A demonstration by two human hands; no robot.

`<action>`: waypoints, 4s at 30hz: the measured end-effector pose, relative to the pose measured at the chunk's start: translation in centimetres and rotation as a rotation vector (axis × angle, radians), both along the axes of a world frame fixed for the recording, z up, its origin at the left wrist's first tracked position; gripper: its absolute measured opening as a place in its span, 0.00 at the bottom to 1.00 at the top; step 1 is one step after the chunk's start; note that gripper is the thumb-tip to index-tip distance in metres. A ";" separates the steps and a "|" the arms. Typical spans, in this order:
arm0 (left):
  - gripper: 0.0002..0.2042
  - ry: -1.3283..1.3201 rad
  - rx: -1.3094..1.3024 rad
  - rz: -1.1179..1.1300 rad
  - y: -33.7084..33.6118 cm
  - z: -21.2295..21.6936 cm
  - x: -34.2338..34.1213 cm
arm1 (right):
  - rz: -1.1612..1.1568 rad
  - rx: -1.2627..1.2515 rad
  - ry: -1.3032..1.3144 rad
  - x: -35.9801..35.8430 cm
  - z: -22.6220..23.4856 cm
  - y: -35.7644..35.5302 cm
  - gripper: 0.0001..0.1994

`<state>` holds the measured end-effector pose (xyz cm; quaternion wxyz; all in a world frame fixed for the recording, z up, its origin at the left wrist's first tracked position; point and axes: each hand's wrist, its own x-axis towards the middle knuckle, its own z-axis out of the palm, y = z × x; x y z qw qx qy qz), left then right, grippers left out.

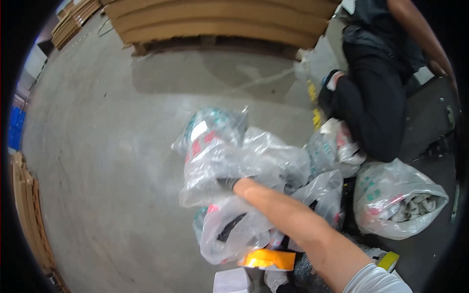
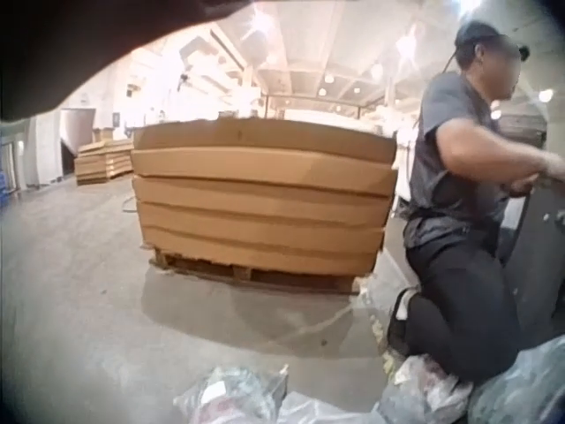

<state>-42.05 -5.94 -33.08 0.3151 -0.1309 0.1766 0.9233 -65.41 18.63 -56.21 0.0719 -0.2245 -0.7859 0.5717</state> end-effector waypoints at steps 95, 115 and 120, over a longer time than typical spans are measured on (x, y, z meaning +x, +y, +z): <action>0.07 0.566 -0.283 -0.192 -3.0 17.1 14.3 | -0.469 1.413 -0.575 82.3 60.8 -1.5 0.12; 0.08 0.857 -0.216 -0.486 -4.0 17.5 22.8 | -0.492 1.150 -0.183 85.2 63.3 -1.2 0.12; 0.08 0.931 -0.143 -0.578 -4.0 22.4 26.6 | -0.459 1.178 -0.237 86.3 63.7 -1.7 0.12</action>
